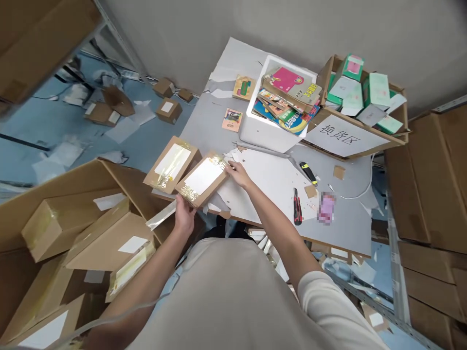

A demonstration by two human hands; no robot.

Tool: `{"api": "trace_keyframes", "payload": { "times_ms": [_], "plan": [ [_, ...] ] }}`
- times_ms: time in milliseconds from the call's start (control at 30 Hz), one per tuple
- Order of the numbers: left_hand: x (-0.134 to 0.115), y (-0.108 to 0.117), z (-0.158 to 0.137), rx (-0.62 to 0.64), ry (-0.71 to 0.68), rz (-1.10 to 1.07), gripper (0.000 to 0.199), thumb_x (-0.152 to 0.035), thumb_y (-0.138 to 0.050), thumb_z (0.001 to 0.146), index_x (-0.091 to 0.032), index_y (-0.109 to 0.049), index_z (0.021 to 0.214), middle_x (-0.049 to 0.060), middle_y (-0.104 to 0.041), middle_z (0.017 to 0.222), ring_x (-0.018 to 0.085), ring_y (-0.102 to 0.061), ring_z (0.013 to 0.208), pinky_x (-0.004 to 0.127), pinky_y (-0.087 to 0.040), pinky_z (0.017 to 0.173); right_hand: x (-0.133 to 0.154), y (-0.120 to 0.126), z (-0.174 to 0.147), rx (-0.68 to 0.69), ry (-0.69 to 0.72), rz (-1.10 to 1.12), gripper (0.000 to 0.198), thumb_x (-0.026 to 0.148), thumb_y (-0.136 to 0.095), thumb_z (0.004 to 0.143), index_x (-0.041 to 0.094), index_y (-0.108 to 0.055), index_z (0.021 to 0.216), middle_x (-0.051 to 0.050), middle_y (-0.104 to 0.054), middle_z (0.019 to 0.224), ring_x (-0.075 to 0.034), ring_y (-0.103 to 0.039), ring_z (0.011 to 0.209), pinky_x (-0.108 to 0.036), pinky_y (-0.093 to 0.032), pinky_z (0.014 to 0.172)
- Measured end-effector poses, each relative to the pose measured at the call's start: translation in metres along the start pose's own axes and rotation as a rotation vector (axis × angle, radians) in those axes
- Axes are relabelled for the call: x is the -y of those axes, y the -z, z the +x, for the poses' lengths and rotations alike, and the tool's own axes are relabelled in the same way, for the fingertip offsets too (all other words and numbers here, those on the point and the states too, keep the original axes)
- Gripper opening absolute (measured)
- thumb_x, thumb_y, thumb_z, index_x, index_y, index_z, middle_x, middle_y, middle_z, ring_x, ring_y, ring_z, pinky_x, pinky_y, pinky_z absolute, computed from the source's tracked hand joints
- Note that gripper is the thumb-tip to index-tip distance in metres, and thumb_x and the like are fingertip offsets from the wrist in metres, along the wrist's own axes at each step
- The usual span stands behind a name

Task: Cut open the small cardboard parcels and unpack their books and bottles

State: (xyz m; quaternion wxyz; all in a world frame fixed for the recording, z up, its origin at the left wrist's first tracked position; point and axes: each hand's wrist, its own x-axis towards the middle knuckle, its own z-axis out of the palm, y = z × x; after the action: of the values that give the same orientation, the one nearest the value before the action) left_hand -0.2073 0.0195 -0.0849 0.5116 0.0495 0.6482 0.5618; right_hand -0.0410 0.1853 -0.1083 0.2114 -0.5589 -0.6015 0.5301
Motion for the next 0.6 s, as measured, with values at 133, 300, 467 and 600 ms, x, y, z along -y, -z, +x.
{"api": "trace_keyframes", "payload": {
  "times_ms": [133,300,467,600],
  "plan": [
    [0.008,-0.012,0.014,0.165,-0.109,0.093,0.067,-0.071,-0.04,0.085,-0.034,-0.043,0.14,0.001,-0.039,0.152,0.024,-0.034,0.14,0.041,-0.041,0.107,-0.033,0.036,-0.058,-0.227,0.0,0.107,0.052,0.055,-0.06,0.08,0.017,-0.066,0.115,-0.01,-0.06,0.118,-0.021,-0.058,0.104,-0.037,-0.043,0.1],
    [0.032,-0.059,0.019,0.416,-0.115,0.318,0.077,-0.069,-0.047,0.082,-0.026,-0.039,0.145,0.003,-0.03,0.157,0.026,-0.025,0.145,0.039,-0.029,0.116,-0.078,0.068,-0.151,-0.561,-0.022,0.218,0.051,0.052,-0.063,0.077,0.015,-0.063,0.112,-0.013,-0.062,0.114,-0.022,-0.058,0.101,-0.04,-0.047,0.094],
    [0.058,-0.106,0.011,0.746,-0.205,0.565,0.084,-0.065,-0.049,0.083,-0.02,-0.027,0.151,0.007,-0.027,0.157,0.027,-0.022,0.146,0.036,-0.021,0.119,-0.118,0.078,-0.212,-0.763,-0.101,0.239,0.055,0.047,-0.062,0.076,0.015,-0.057,0.121,-0.014,-0.057,0.118,-0.018,-0.056,0.092,-0.041,-0.049,0.092],
    [0.077,-0.113,0.017,0.81,-0.27,0.776,0.101,-0.054,-0.064,0.077,-0.021,-0.008,0.154,0.01,-0.019,0.16,0.029,-0.027,0.144,0.04,-0.027,0.116,-0.139,0.082,-0.225,-0.684,-0.119,0.296,0.061,0.043,-0.066,0.073,0.021,-0.053,0.128,-0.012,-0.05,0.125,-0.018,-0.055,0.096,-0.041,-0.05,0.094]
  ]
}}
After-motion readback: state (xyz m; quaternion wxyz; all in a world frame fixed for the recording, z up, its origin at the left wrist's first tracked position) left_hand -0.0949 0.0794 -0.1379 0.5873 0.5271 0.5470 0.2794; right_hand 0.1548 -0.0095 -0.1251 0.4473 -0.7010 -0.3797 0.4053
